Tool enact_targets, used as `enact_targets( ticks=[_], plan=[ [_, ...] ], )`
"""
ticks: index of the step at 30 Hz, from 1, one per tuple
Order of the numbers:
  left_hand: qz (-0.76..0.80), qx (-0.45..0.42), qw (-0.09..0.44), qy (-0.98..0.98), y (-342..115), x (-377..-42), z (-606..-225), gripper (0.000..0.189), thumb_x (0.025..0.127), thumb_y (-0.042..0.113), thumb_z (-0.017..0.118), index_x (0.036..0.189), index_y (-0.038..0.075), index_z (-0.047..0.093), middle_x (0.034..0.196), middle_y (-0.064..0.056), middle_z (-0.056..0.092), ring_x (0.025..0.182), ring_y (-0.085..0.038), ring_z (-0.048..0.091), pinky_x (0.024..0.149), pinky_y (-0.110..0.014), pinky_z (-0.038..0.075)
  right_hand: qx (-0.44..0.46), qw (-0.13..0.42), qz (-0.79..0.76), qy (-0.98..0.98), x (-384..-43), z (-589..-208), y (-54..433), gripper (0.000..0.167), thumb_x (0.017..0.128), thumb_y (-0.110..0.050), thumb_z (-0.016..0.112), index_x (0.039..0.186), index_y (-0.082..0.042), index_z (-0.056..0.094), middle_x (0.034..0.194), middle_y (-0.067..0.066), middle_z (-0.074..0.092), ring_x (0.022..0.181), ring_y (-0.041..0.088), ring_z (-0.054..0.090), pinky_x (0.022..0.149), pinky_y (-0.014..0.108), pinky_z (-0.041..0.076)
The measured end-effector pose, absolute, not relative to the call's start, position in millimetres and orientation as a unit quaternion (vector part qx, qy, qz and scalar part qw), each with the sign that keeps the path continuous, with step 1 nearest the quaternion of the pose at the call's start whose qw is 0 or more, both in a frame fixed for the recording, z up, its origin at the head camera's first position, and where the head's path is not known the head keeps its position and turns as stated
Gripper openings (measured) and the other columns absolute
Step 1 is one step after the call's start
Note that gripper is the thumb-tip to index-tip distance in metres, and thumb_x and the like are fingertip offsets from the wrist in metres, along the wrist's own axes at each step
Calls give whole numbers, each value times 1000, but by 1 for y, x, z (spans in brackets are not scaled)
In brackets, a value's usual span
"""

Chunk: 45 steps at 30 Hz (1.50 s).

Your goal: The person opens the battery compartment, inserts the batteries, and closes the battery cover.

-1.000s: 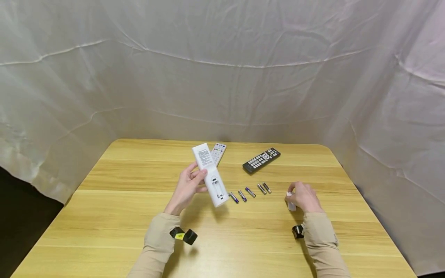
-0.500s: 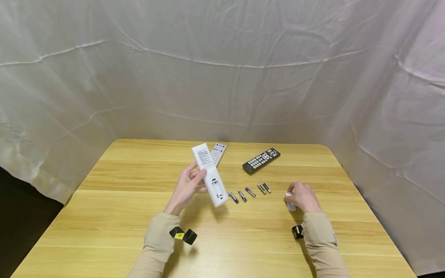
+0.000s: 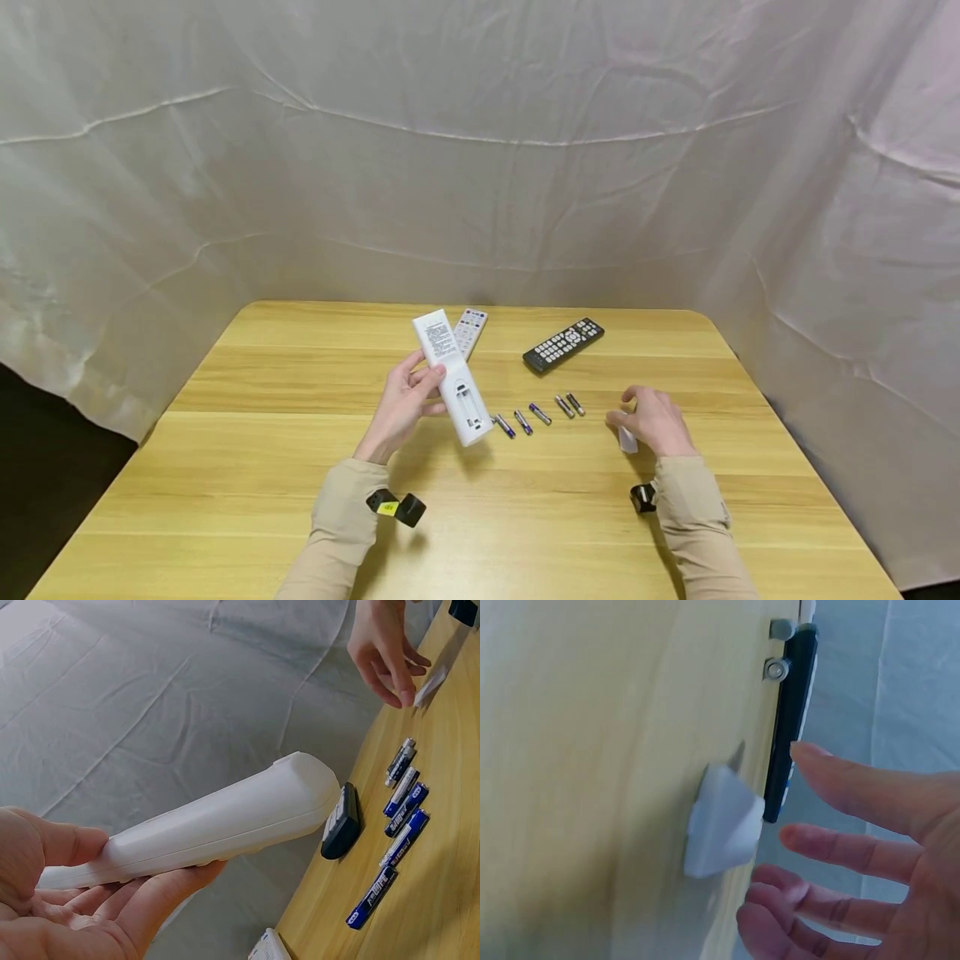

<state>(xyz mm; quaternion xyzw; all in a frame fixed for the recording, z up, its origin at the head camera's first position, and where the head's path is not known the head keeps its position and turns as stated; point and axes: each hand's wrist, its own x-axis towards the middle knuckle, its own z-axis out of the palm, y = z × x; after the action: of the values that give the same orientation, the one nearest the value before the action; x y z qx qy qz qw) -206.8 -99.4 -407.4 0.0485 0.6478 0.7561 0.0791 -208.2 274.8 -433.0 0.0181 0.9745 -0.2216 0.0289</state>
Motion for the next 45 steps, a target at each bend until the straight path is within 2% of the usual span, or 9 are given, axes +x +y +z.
enact_targets(
  ticks=[6,11,15,21,31,34,37,41,45],
  plan=[
    [758,47,75,646,-101,-208,-409,48,106,6,44,153,1,34,137,-36,56,98,-22,74,82,-36,65,-40,-9,-192,980,-211,-429,260,44,89,-27,73,118,5,65,103,26,71,90,36,67,77,54,57],
    [758,48,78,646,-102,-208,-409,49,106,6,44,153,2,34,138,-35,56,97,-21,74,83,-37,65,-72,-12,-193,978,-213,-424,237,42,90,-23,73,121,2,65,108,27,71,92,37,68,77,53,60],
    [757,48,78,648,-102,-208,-410,49,106,6,44,153,2,34,138,-35,56,97,-21,74,83,-37,65,-114,-16,-197,974,-216,-424,217,37,89,-19,74,118,3,66,101,22,72,85,29,67,72,44,60],
    [755,51,76,650,-102,-209,-411,49,105,5,44,153,0,34,137,-37,55,94,-18,73,81,-35,65,-191,-13,-199,961,-220,-426,186,34,87,-13,75,115,4,68,81,10,70,69,15,60,63,29,55],
    [754,48,79,651,-100,-210,-412,48,105,5,44,153,1,35,137,-36,56,97,-22,74,83,-37,65,-236,24,-193,952,-221,-429,142,31,85,-7,76,113,2,70,74,6,68,64,12,57,58,24,51],
    [754,46,81,650,-99,-211,-413,48,105,5,44,152,1,35,136,-35,57,94,-18,73,83,-37,65,-235,37,-193,952,-222,-432,133,30,85,-6,76,113,3,70,81,10,71,67,14,60,61,27,56],
    [755,47,80,649,-98,-211,-413,48,105,6,45,152,1,35,135,-36,57,91,-16,73,82,-36,65,-225,51,-190,954,-222,-436,126,29,86,-5,75,113,3,69,97,18,75,76,21,67,73,37,62],
    [756,47,77,649,-98,-210,-413,48,106,6,45,152,0,35,135,-36,58,90,-15,73,81,-35,66,-205,61,-180,960,-222,-440,120,30,87,-6,74,116,1,69,117,22,72,95,31,70,89,46,62],
    [756,45,76,648,-97,-211,-413,48,106,6,45,152,0,36,135,-36,58,89,-15,73,80,-34,66,-200,66,-174,962,-222,-442,117,32,87,-4,73,118,2,68,120,22,71,102,34,70,91,46,62]
  ],
)
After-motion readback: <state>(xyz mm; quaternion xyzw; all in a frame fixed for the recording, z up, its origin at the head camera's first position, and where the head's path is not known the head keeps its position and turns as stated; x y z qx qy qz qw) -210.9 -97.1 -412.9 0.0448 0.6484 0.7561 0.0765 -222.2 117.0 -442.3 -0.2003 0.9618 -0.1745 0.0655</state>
